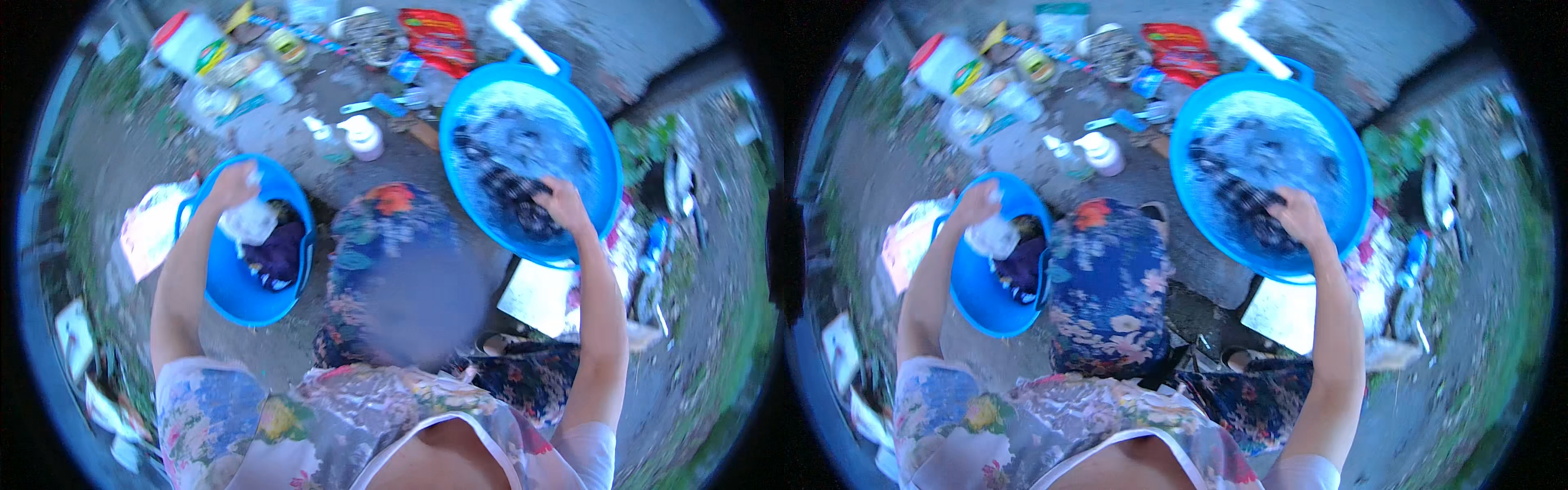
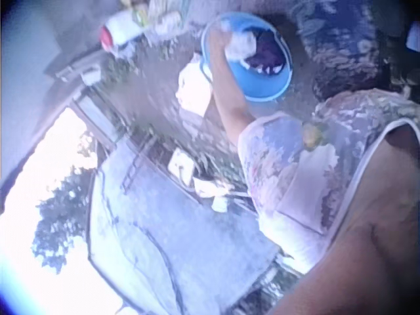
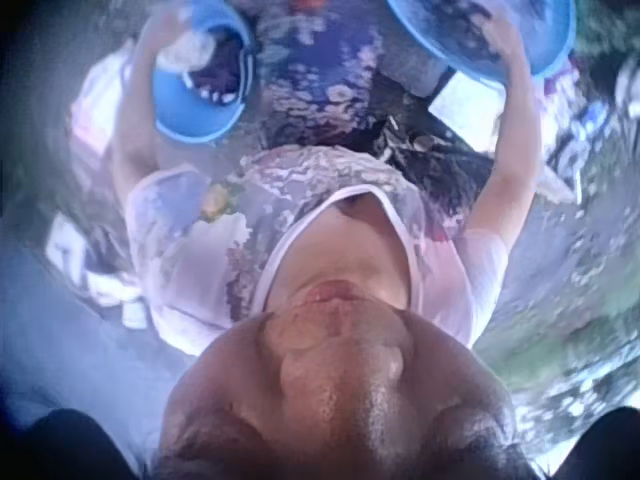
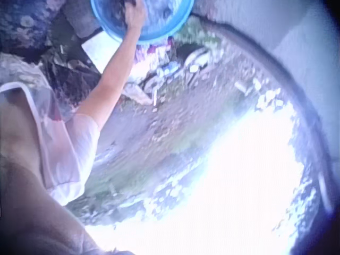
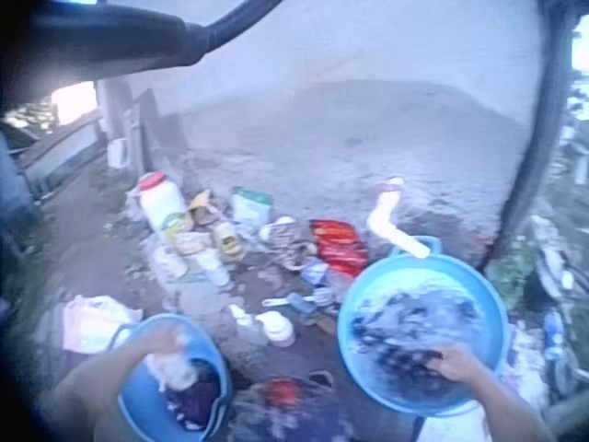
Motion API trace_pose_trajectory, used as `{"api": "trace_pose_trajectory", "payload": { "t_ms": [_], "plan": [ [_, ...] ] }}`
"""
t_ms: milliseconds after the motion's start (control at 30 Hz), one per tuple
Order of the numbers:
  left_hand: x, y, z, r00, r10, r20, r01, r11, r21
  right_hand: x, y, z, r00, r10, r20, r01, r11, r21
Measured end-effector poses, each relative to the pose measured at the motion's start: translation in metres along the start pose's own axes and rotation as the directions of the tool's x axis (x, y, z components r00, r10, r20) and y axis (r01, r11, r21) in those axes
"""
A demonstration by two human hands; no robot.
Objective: The person hand-washes multiple garments in a blue basin filled with soapy water. They scrub, rinse, and wring out each item by hand, then place the cleaned pieces into a second blue basin nearby.
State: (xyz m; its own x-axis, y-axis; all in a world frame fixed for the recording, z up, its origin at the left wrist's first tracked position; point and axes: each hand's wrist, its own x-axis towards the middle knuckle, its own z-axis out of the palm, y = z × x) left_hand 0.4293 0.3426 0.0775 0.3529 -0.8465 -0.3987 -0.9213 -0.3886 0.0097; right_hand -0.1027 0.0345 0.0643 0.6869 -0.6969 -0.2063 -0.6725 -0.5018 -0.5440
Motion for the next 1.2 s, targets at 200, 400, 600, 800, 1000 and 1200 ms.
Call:
{"api": "trace_pose_trajectory", "payload": {
  "t_ms": [200, 400, 600, 800, 1000, 1200],
  "plan": [
    [-0.005, 0.098, -0.046, 0.995, 0.082, -0.059, -0.082, 0.997, 0.01, -0.017, -0.044, -0.122, 0.944, -0.143, -0.298, 0.16, 0.987, 0.032],
    [0.064, 0.288, -0.13, 0.696, 0.709, -0.111, -0.635, 0.537, -0.554, -0.041, -0.042, -0.164, 0.951, 0.09, -0.297, 0.037, 0.917, 0.397],
    [0.141, 0.409, -0.067, 0.512, 0.82, 0.254, -0.847, 0.531, -0.008, -0.032, 0.034, -0.087, 0.985, 0.072, -0.155, -0.079, 0.996, -0.043],
    [0.139, 0.455, -0.003, 0.688, 0.597, 0.413, -0.7, 0.695, 0.164, -0.019, 0.062, 0.014, 0.924, 0.292, 0.248, -0.195, 0.915, -0.352],
    [0.183, 0.448, 0.059, 0.725, 0.601, 0.336, -0.67, 0.728, 0.143, 0.018, 0.08, 0.03, 0.777, 0.381, 0.501, -0.209, 0.907, -0.367],
    [0.199, 0.437, -0.009, 0.547, 0.837, 0.028, -0.783, 0.523, -0.337, -0.011, 0.043, 0.002, 0.971, 0.231, 0.066, -0.22, 0.965, -0.142]
  ]
}}
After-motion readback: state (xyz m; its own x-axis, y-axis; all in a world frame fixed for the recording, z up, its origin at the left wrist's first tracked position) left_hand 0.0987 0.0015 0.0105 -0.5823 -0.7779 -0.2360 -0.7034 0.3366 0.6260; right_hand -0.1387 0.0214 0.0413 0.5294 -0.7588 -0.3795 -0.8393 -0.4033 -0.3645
